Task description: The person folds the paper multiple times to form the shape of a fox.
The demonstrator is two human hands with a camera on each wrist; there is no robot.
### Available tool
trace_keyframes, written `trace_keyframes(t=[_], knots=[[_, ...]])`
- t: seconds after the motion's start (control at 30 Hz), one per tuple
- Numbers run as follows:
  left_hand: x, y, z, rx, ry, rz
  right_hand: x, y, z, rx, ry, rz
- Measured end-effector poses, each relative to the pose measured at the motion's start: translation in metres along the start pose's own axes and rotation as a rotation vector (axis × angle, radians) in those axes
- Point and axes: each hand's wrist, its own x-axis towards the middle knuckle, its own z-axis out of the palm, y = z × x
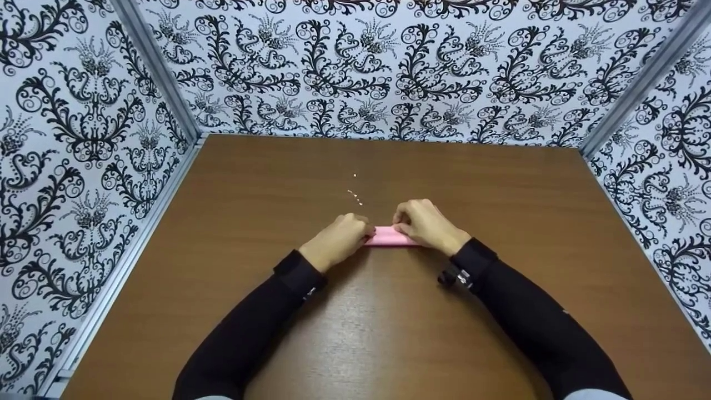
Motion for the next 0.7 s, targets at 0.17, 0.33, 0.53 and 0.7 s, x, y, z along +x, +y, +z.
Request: trace_keyframes(t=[0.17, 0.33, 0.53, 0.7], knots=[[0.000, 0.000, 0.000, 0.007, -0.005, -0.001, -0.004, -0.001, 0.003, -0.002, 0.026, 0.020], [0.000, 0.000, 0.000, -0.008, -0.014, -0.006, -0.008, 0.000, 0.005, -0.012, 0.041, 0.012], [0.000, 0.001, -0.003, -0.058, -0.023, -0.011, -0.013, -0.001, 0.006, 0.003, 0.040, -0.002], [-0.001, 0.000, -0.002, -0.062, -0.026, -0.028, -0.014, -0.003, 0.006, 0.017, 0.037, 0.000]])
